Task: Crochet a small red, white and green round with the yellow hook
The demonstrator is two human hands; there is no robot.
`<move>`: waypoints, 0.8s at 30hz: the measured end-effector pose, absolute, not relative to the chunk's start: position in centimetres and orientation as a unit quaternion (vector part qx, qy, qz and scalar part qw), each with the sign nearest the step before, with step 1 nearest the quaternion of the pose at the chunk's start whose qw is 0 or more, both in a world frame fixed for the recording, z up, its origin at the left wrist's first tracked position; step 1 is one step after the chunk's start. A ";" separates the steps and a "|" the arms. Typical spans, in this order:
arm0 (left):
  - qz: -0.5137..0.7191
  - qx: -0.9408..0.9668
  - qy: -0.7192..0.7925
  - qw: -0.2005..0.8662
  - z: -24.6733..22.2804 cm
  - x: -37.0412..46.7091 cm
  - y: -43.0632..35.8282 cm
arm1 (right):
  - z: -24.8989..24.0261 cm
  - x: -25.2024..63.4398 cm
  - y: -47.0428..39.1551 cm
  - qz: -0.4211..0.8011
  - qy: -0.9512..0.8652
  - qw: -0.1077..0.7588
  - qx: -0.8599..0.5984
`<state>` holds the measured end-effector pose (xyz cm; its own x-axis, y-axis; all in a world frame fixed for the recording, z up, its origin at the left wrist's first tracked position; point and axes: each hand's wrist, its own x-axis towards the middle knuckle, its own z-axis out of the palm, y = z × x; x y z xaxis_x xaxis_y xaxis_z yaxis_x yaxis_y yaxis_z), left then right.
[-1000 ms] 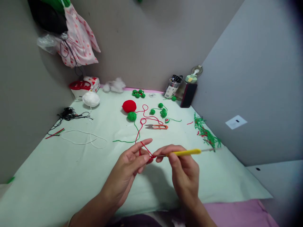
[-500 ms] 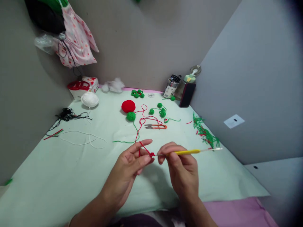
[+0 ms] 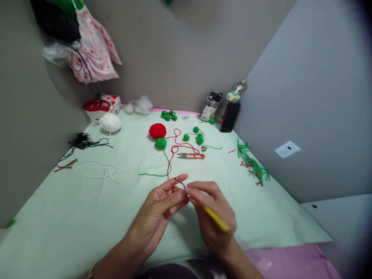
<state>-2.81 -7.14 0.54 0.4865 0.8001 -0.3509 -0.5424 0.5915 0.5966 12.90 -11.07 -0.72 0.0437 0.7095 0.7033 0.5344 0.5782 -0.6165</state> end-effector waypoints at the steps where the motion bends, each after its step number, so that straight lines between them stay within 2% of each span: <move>1: 0.396 0.194 0.301 0.845 0.6 -2.9 -7.1 | -0.6 13.0 -10.9 0.113 -0.655 0.594 -0.453; 4: 0.403 0.183 0.299 0.845 0.7 -3.1 -7.1 | -0.2 13.3 -10.4 0.249 -0.552 0.663 -0.440; 6: 0.424 0.202 0.314 0.825 0.8 -3.0 -7.3 | -0.2 13.2 -10.4 0.297 -0.536 0.662 -0.431; 8: 0.446 0.231 0.333 0.798 0.8 -2.7 -7.6 | -0.6 12.9 -10.6 0.250 -0.585 0.627 -0.449; 10: 0.453 0.243 0.337 0.789 0.7 -2.4 -7.9 | -1.0 12.6 -10.9 0.125 -0.666 0.567 -0.467; 13: 0.411 0.205 0.303 0.835 0.5 -2.3 -7.9 | -1.4 12.5 -11.1 0.013 -0.711 0.530 -0.462; 16: 0.392 0.152 0.295 0.858 0.4 -2.8 -7.2 | -0.8 13.2 -10.7 0.095 -0.605 0.636 -0.470; 19: 0.436 0.155 0.324 0.826 0.6 -3.4 -6.7 | 0.2 13.8 -10.0 0.228 -0.463 0.730 -0.449; 21: 0.450 0.193 0.331 0.806 0.8 -3.5 -6.6 | 0.6 13.9 -9.9 0.293 -0.446 0.729 -0.428; 24: 0.441 0.239 0.331 0.799 1.0 -3.2 -6.9 | 0.4 13.5 -10.0 0.309 -0.487 0.700 -0.422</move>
